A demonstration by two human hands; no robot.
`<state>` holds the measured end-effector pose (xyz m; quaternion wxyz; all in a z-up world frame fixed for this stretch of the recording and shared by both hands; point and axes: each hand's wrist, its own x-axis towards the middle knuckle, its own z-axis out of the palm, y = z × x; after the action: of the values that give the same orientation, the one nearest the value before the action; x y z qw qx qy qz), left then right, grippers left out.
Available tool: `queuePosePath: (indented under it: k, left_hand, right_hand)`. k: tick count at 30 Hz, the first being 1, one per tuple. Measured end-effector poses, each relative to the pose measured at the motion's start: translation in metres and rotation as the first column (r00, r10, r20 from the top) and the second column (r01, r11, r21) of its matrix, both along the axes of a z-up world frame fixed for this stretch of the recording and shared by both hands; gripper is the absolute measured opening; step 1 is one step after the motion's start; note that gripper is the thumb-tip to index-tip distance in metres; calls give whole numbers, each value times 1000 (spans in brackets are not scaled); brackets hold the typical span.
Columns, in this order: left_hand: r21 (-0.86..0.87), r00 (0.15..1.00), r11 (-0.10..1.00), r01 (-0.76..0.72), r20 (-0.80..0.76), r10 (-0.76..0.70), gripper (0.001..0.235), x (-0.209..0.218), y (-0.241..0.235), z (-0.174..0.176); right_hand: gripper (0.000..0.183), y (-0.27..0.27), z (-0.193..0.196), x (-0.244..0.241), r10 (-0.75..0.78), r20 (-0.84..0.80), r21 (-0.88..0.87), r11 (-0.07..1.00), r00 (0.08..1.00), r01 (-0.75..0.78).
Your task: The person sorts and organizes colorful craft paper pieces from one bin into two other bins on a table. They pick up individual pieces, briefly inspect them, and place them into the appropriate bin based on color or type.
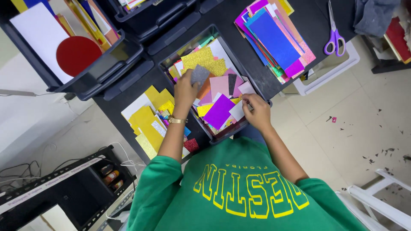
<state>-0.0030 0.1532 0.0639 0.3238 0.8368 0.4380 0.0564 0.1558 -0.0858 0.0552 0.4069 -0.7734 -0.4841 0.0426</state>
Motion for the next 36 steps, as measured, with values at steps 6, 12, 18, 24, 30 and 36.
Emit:
queuePosePath:
  k: [6, 12, 18, 24, 30, 36]
  left_hand:
    - [-67, 983, 984, -163, 80, 168, 36, -17, -2, 12]
    - [36, 869, 982, -185, 473, 147, 14, -18, -9, 37]
    - [-430, 505, 868, -250, 706, 496, 44, -42, -20, -22]
    - [-887, 63, 453, 87, 459, 886, 27, -91, -63, -27]
    - [-862, -35, 279, 423, 292, 956, 42, -117, -100, 21]
    - [-835, -293, 447, 322, 361, 885, 53, -80, -144, 31]
  right_hand:
    - [12, -4, 2, 1, 79, 123, -174, 983, 989, -57]
    - [42, 17, 26, -5, 73, -127, -518, 845, 989, -129]
    - [70, 58, 49, -43, 175, -36, -763, 631, 984, -140]
    - [80, 60, 25, -29, 298, -74, -738, 626, 952, -253]
    - [40, 64, -10, 3, 441, -70, -530, 743, 895, -408]
    - [19, 64, 49, 17, 278, -622, 130, 959, 732, -254]
